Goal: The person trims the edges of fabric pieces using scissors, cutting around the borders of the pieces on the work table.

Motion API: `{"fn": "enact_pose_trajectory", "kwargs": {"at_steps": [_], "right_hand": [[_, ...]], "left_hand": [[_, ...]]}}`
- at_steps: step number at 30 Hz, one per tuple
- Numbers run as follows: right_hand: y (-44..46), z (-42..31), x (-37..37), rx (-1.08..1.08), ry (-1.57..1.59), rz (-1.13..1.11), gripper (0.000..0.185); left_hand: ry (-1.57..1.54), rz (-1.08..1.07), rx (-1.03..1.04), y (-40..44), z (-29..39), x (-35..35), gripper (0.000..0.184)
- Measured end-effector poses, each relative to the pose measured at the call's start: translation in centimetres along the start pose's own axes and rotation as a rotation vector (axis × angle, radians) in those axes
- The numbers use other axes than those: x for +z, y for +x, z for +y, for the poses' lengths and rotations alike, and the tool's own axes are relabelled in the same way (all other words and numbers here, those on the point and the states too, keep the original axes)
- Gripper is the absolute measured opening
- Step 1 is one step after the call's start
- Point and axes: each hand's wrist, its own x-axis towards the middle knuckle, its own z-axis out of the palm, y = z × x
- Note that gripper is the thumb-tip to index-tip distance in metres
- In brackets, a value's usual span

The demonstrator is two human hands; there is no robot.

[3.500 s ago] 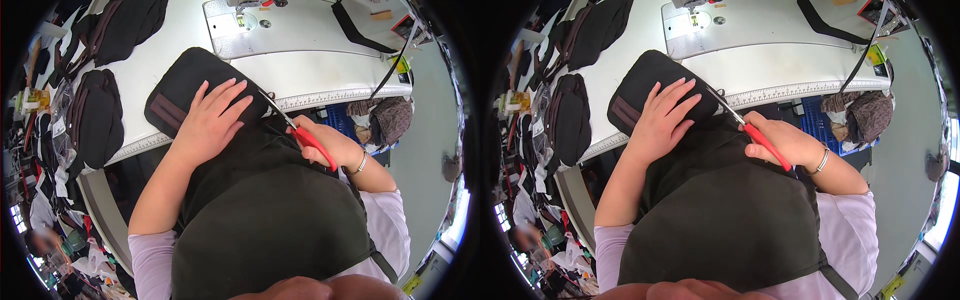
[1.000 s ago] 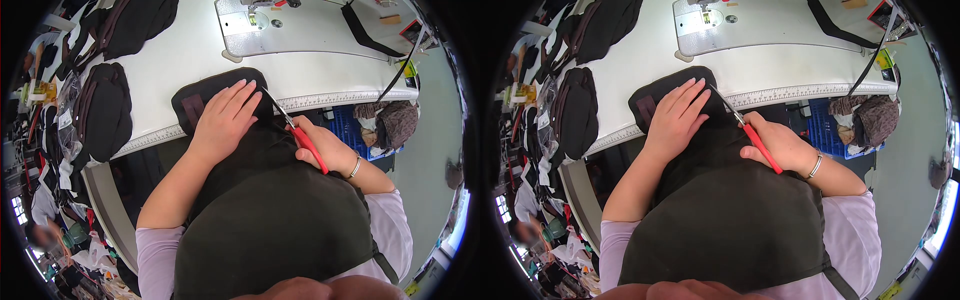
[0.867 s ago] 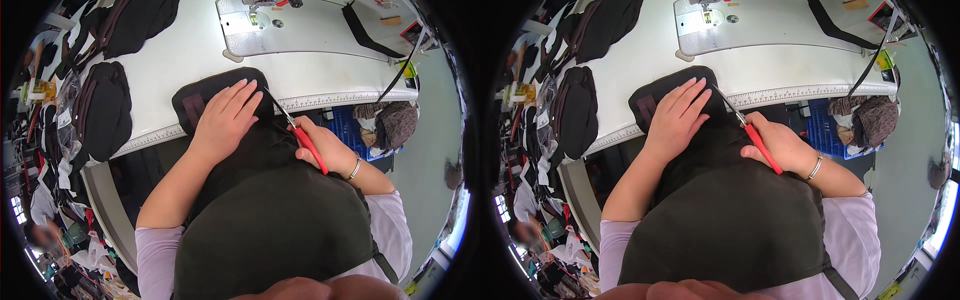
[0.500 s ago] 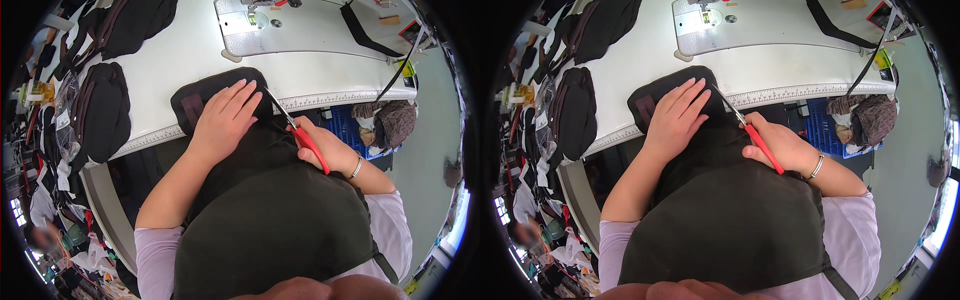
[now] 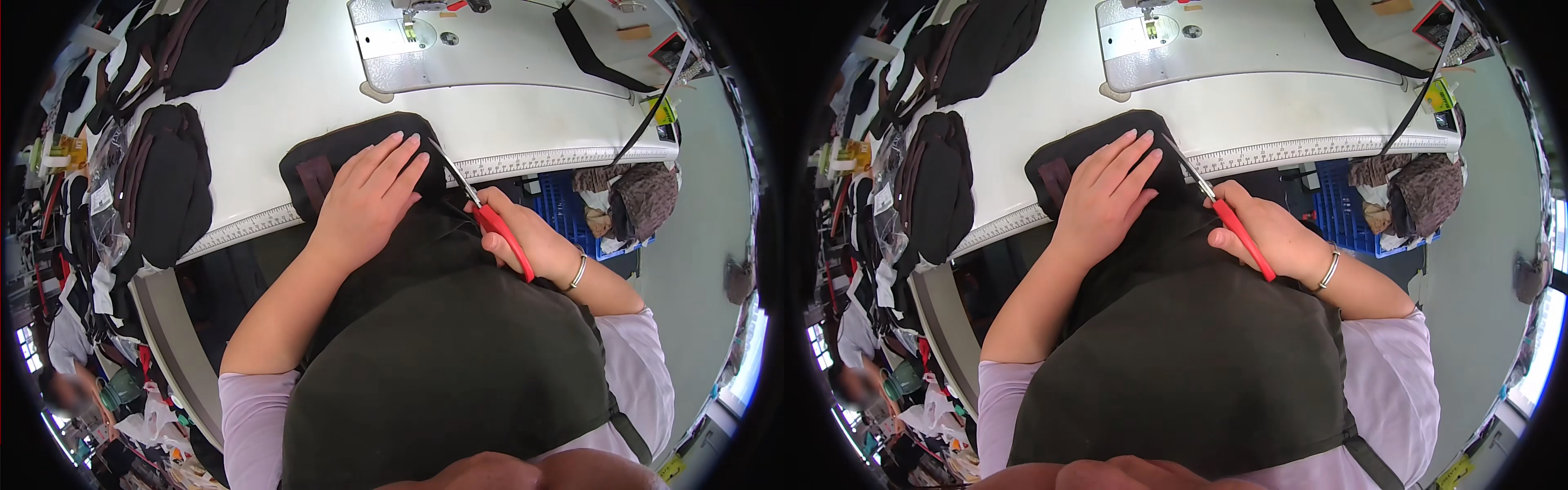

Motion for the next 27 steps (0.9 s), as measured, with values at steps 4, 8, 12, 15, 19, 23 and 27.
{"fn": "enact_pose_trajectory", "kwargs": {"at_steps": [4,8,12,15,19,23,27], "right_hand": [[0.0,-0.4,-0.3,-0.029,-0.107,-0.035,0.065],[0.6,0.0,0.1,-0.023,-0.02,0.013,0.092],[0.6,-0.3,0.0,-0.026,-0.026,0.019,0.093],[0.4,-0.9,-0.2,0.04,-0.004,-0.016,0.093],[0.1,-1.0,0.0,0.053,0.041,-0.006,0.091],[0.5,-0.1,0.0,-0.034,0.012,0.006,0.088],[0.8,-0.1,-0.2,-0.078,-0.021,0.037,0.085]], "left_hand": [[-0.025,0.002,0.007,-0.1,0.1,0.1,0.056],[-0.004,-0.015,0.025,-0.2,0.2,0.1,0.05],[-0.009,-0.005,0.028,-0.2,0.1,0.2,0.05],[-0.011,-0.001,0.03,-0.2,0.1,0.2,0.05],[-0.005,0.001,0.033,-0.2,0.1,0.1,0.051],[-0.011,0.007,0.045,-0.1,0.0,0.1,0.05],[-0.03,-0.006,0.058,-0.2,-0.1,0.1,0.048]]}}
